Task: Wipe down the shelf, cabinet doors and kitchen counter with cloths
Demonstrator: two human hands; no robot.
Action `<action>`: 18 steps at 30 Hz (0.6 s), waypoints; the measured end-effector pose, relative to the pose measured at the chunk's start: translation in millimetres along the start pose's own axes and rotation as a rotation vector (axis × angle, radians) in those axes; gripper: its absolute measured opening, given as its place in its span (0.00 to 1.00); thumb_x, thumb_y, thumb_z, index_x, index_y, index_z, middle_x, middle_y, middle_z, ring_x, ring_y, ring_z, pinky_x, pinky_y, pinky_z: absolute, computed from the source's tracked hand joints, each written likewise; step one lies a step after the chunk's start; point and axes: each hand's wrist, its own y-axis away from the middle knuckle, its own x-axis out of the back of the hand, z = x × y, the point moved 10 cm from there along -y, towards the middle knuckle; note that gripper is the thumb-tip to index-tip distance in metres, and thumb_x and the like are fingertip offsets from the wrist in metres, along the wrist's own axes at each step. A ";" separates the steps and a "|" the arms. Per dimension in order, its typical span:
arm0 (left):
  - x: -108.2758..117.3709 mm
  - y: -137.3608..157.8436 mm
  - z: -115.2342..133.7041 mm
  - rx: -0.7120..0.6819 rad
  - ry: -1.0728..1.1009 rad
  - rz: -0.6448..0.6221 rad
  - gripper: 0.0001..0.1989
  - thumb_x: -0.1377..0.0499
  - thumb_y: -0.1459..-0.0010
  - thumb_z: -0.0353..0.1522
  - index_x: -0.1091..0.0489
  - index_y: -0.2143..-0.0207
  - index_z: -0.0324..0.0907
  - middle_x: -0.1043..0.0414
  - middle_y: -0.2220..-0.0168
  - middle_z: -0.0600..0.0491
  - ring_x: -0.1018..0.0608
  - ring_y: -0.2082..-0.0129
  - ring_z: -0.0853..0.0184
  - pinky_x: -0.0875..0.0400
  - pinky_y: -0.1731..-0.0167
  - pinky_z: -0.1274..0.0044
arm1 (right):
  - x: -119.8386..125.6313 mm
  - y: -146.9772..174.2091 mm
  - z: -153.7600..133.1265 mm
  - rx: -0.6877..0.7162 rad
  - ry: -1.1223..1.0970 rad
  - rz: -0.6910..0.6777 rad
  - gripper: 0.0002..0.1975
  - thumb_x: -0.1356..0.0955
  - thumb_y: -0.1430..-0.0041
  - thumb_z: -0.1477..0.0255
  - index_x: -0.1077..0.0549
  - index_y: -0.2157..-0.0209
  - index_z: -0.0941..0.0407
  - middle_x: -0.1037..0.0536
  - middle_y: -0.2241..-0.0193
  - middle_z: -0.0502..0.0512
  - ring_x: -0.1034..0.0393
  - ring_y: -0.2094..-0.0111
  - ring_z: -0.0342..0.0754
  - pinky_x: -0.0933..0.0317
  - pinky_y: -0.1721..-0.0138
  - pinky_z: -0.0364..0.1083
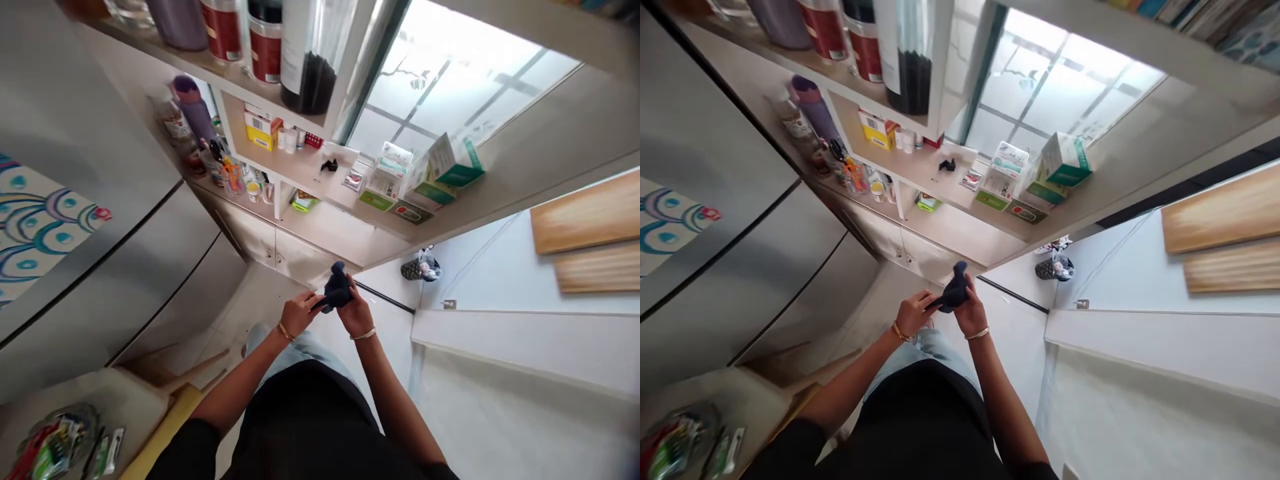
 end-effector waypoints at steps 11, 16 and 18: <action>-13.0 -88.8 3.8 -0.224 0.094 -0.069 0.21 0.40 0.35 0.44 0.29 0.42 0.48 0.27 0.44 0.45 0.26 0.42 0.59 0.30 0.39 0.68 | 29.3 -21.6 7.9 -0.280 0.080 0.182 0.15 0.36 0.31 0.61 0.25 0.53 0.56 0.15 0.66 0.55 0.19 0.67 0.49 0.22 0.67 0.46; 43.7 -214.7 -119.4 0.043 0.018 0.338 0.25 0.38 0.37 0.38 0.34 0.40 0.41 0.40 0.36 0.37 0.40 0.31 0.48 0.46 0.31 0.54 | 35.8 -36.4 -19.0 -0.034 0.307 0.292 0.17 0.34 0.35 0.57 0.23 0.55 0.54 0.14 0.64 0.54 0.19 0.65 0.52 0.22 0.66 0.50; 38.7 -267.4 -149.4 0.007 0.053 0.347 0.26 0.36 0.39 0.40 0.33 0.42 0.42 0.41 0.35 0.38 0.43 0.29 0.47 0.50 0.29 0.53 | 36.8 -39.4 -16.5 -0.006 0.359 0.333 0.17 0.34 0.36 0.57 0.23 0.55 0.54 0.14 0.63 0.54 0.19 0.64 0.51 0.22 0.67 0.50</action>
